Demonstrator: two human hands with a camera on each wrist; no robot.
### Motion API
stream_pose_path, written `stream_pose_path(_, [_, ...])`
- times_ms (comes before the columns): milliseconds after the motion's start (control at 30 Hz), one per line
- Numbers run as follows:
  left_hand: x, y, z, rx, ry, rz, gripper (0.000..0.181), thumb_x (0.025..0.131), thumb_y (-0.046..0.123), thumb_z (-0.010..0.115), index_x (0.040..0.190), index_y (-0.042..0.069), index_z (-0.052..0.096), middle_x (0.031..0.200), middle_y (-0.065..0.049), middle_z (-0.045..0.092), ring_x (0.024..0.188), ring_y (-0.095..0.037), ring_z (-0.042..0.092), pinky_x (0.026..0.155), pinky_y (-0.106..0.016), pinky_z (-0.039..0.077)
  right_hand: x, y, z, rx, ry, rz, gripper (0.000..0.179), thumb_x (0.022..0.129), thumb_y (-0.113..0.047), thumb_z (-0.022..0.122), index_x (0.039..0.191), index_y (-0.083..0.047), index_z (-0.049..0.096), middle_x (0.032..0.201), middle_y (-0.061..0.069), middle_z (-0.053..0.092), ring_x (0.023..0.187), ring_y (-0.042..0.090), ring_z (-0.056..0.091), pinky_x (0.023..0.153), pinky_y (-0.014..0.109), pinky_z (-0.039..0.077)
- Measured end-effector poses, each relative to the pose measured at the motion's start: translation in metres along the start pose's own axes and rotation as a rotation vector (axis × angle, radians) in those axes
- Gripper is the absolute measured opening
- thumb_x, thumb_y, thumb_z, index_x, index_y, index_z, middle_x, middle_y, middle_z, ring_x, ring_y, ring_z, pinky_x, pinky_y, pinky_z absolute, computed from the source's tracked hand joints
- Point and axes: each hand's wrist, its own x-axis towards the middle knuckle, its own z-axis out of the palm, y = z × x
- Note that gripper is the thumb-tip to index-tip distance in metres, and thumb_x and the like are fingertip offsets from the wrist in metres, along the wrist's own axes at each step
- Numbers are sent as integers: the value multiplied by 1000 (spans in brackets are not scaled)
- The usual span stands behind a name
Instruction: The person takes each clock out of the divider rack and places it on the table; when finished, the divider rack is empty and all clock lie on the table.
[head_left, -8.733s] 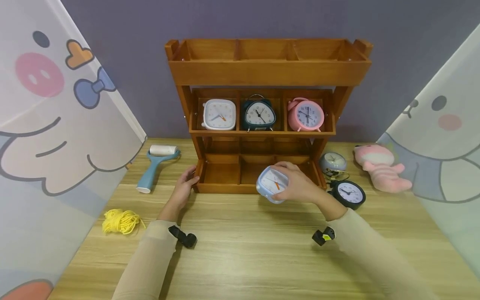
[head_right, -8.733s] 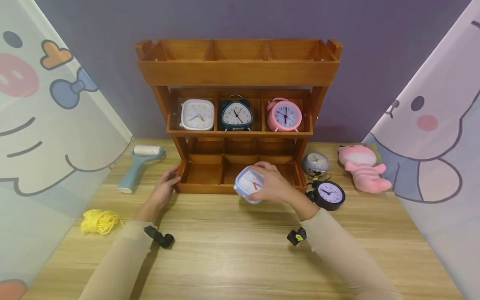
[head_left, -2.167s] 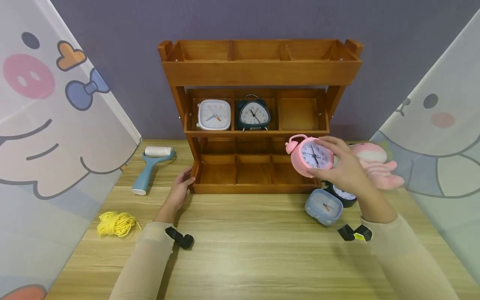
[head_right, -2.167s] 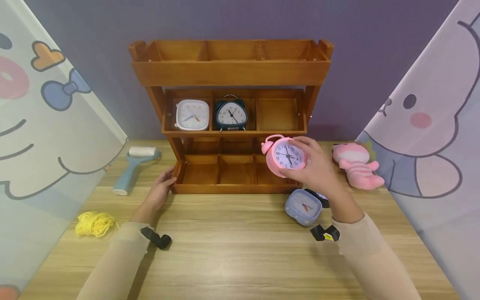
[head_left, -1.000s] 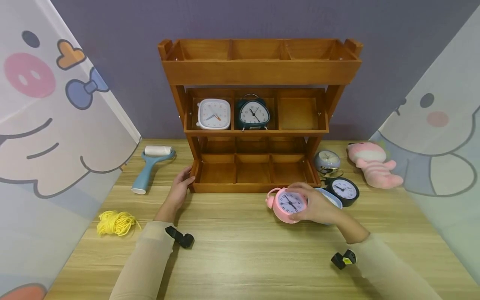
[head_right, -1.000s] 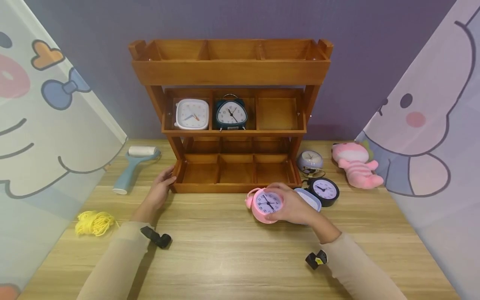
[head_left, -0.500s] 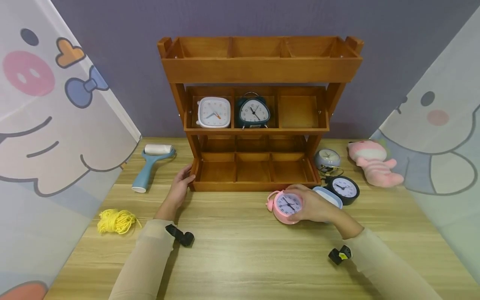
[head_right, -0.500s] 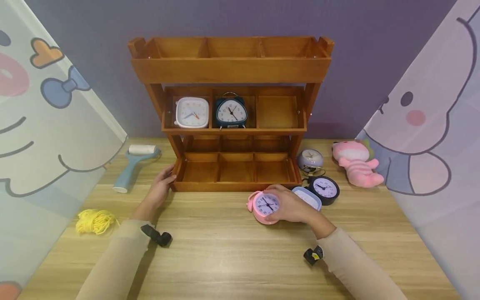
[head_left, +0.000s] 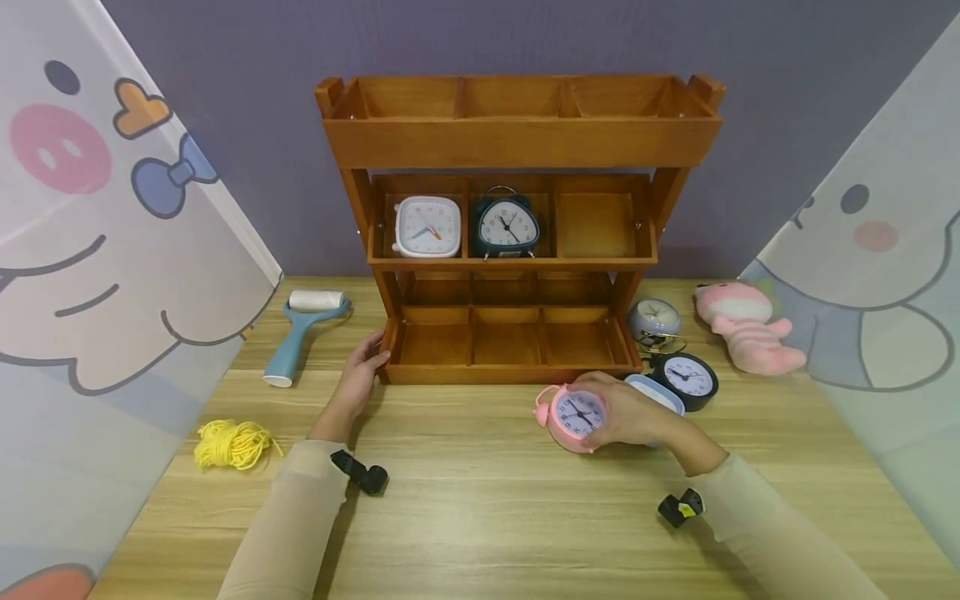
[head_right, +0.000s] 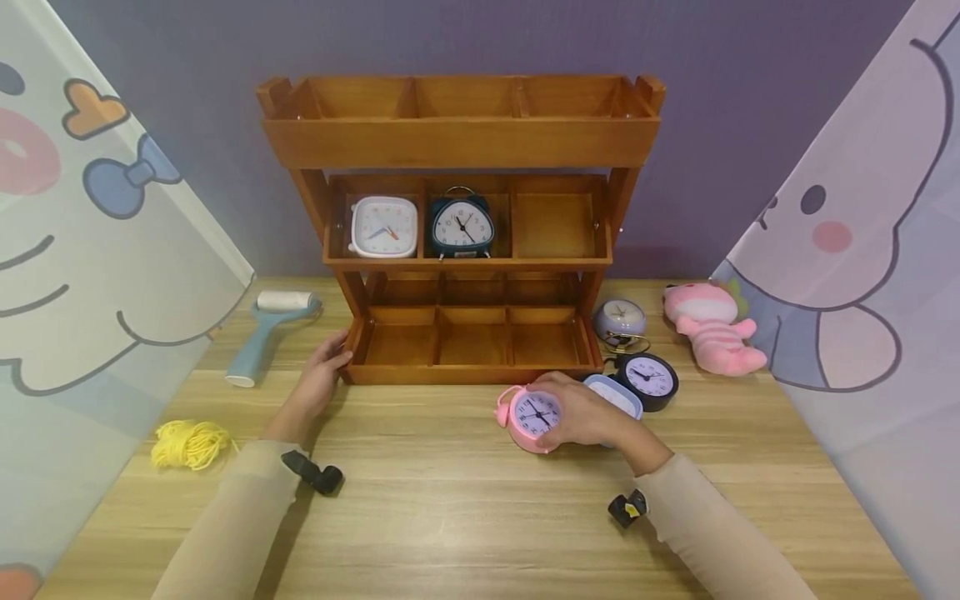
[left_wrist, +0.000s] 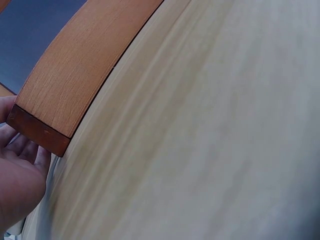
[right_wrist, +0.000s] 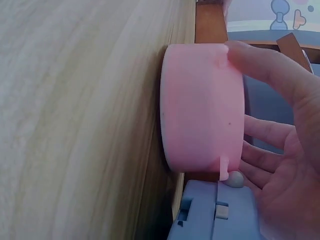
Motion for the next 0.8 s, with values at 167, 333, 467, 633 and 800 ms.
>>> stream_pose_path(167, [-1,1,1,1,-4,-2,53,102,-2,41,151,-6,22,152,-23,27,136,-32,29,111,-41,26,-1,0,-1,-12,-19,-12,79,61,-30,89,131,-7,59,127,11,53,107,28,52,87,49,45])
stream_pose_path(333, [-1,1,1,7,1,-1,53,102,-2,42,151,-6,23,151,-23,28,135,-32,30,112,-41,25,-1,1,-2,11,-40,-6,83,61,-31,90,133,-7,58,128,11,52,110,28,51,87,49,44])
stream_pose_path(467, [1,1,0,6,4,2,53,102,-2,42,151,-6,23,151,-23,28,135,-32,29,112,-41,25,0,-2,-4,33,-60,3,87,61,-30,91,136,-3,55,130,14,50,111,30,50,89,51,44])
stream_pose_path(633, [1,1,-1,8,5,4,52,102,-2,42,151,-6,24,151,-23,28,135,-32,30,112,-41,26,0,-4,-7,34,-80,3,89,61,-28,91,136,-1,52,130,17,48,110,32,50,89,53,43])
stream_pose_path(800, [-1,0,1,7,10,-2,53,102,-2,42,151,-6,23,152,-23,27,136,-33,29,112,-41,26,1,-6,-10,46,-120,15,89,61,-29,92,136,-4,52,131,16,46,109,32,49,88,54,43])
